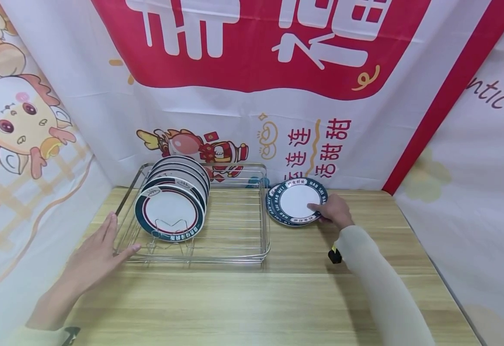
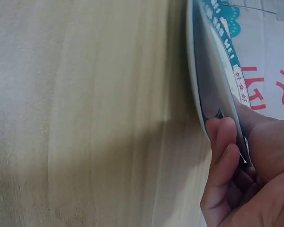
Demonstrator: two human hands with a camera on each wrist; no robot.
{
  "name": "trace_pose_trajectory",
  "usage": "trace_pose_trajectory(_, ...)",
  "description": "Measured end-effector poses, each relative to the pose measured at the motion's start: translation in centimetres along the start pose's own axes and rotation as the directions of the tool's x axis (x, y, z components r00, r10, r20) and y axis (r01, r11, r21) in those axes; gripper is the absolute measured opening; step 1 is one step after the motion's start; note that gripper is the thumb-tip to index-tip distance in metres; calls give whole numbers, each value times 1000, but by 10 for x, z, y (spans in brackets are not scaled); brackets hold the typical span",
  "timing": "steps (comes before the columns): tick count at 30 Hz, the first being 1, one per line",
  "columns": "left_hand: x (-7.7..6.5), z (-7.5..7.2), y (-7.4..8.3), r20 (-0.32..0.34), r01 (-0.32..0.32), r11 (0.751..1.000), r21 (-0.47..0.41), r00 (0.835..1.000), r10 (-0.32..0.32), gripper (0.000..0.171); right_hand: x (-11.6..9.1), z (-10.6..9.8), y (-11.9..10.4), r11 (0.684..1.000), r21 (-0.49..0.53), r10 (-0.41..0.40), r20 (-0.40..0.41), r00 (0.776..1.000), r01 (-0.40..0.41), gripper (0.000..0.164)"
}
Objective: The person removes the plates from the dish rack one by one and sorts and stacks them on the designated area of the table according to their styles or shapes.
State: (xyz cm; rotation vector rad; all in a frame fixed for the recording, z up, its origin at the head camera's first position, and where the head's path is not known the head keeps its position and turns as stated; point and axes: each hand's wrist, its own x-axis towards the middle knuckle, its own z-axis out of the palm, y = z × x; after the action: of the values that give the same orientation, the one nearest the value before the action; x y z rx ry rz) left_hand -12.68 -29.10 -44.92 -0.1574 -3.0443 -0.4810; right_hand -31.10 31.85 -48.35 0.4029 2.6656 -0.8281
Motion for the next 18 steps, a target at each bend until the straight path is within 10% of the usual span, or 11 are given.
trace_pose_trajectory(18,2,2,-2,9,7,1000,-3,1000,-7,113,-6,22,-6,972,-228,-56,21,998,59,69)
